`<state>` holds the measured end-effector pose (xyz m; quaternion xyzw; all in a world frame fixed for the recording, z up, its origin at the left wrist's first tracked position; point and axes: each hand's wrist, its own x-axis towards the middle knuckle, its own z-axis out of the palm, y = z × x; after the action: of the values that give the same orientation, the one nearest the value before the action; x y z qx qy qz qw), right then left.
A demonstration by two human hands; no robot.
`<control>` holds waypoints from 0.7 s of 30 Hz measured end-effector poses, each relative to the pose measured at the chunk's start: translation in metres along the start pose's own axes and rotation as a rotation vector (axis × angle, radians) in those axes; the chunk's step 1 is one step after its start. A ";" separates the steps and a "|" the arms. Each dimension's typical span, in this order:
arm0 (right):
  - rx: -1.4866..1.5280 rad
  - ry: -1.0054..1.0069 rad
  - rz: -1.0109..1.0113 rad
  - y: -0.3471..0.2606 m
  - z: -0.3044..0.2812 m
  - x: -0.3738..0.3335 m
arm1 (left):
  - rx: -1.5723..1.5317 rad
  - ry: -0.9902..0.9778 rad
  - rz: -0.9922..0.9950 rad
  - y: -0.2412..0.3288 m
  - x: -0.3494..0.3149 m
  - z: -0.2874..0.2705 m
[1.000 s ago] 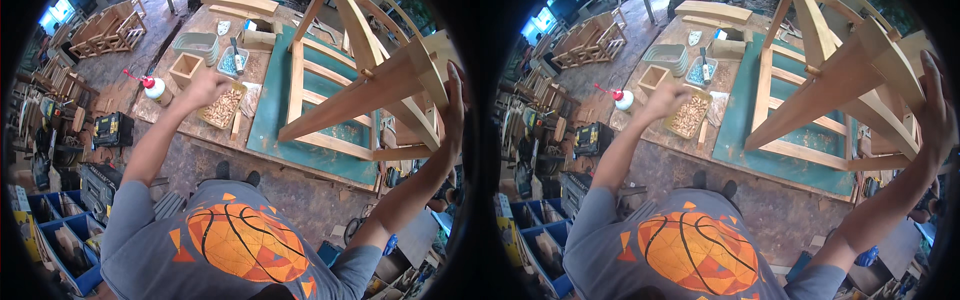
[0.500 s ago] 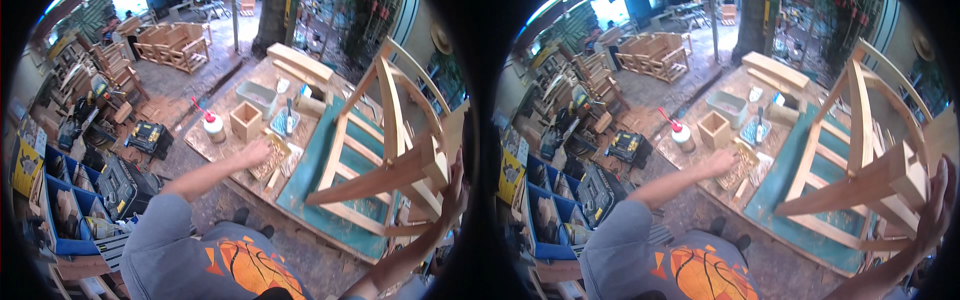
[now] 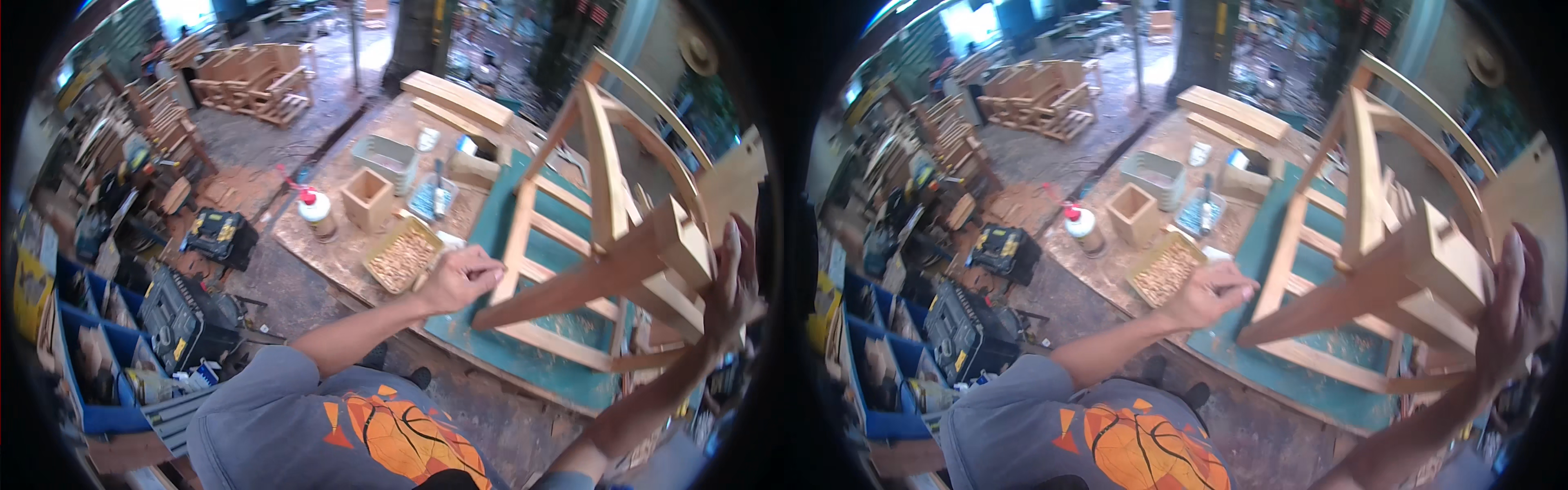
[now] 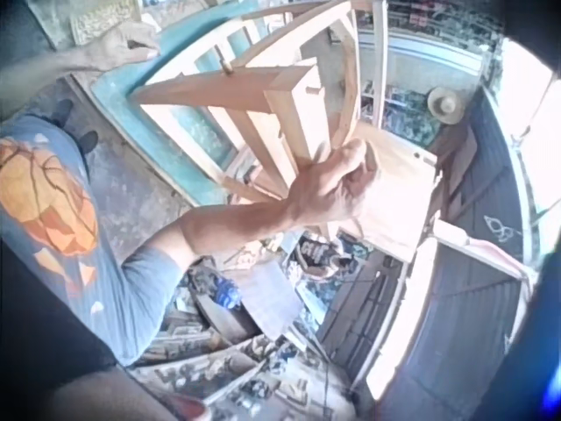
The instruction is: The person places a wooden chair on the workbench, applies glue into the frame holes using a glue bottle, inserts wooden dowel pins into the holes by hand, and hammers them in with a wooden mallet.
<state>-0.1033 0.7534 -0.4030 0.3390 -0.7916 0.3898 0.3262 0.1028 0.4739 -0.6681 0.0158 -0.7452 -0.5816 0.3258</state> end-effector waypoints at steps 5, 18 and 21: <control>0.034 -0.023 -0.085 -0.041 0.018 0.002 | -0.393 0.011 -0.070 0.025 0.014 0.003; -0.015 0.006 0.003 -0.055 0.017 0.001 | -0.395 0.121 0.345 0.071 0.061 0.044; -0.022 0.006 0.008 -0.056 0.017 0.001 | -0.354 0.126 0.445 0.066 0.068 0.052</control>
<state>-0.0637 0.7133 -0.3886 0.3310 -0.7963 0.3835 0.3306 0.0467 0.5128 -0.5844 -0.1689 -0.5955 -0.6147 0.4889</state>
